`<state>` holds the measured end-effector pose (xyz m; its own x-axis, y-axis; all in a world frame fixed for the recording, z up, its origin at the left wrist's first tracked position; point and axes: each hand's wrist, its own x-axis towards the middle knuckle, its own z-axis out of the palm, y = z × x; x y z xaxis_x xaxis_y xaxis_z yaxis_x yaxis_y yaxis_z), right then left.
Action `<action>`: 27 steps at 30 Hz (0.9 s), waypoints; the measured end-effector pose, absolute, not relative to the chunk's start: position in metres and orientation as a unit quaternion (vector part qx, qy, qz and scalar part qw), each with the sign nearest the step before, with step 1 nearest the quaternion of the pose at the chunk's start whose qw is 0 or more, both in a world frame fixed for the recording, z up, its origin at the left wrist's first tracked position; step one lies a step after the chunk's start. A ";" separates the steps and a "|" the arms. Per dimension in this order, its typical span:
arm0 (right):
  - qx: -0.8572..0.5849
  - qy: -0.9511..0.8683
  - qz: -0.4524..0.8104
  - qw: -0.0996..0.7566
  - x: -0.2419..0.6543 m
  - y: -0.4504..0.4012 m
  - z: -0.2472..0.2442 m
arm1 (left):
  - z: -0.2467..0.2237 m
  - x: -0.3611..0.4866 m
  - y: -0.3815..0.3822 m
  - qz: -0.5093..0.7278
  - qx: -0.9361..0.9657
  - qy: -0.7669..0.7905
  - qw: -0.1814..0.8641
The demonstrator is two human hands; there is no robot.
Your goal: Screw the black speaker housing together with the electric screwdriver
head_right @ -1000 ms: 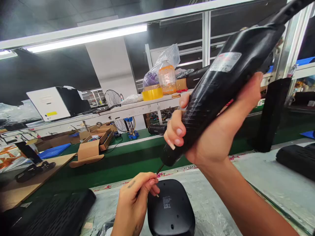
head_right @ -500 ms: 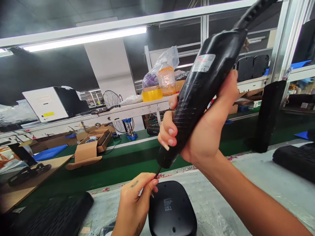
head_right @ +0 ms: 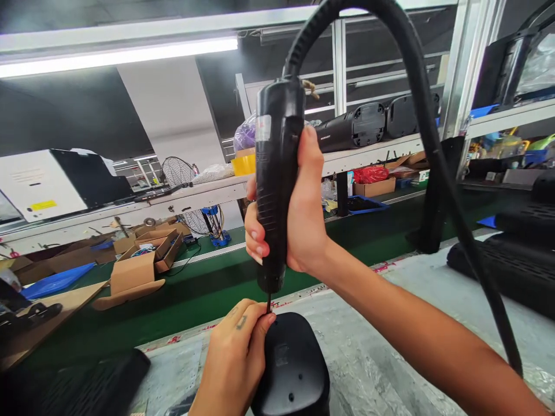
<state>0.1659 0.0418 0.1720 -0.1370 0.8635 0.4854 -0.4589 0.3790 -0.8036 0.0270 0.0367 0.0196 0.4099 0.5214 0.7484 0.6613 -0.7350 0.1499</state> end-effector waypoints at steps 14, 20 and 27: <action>-0.172 -0.573 0.541 0.591 0.161 0.054 0.161 | 0.042 0.032 0.025 -0.273 -0.856 -0.406 0.170; -0.217 -0.542 0.544 0.603 0.163 0.050 0.168 | 0.032 0.022 0.032 -0.331 -0.851 -0.409 0.008; -0.242 -0.535 0.527 0.614 0.164 0.055 0.161 | 0.019 0.009 0.043 -0.467 -0.786 -0.388 -0.116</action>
<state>0.1637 0.0551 0.1607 -0.1293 0.9066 0.4018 -0.3885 0.3265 -0.8617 0.0092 0.0425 0.0193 0.2621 0.7186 0.6442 0.5017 -0.6717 0.5451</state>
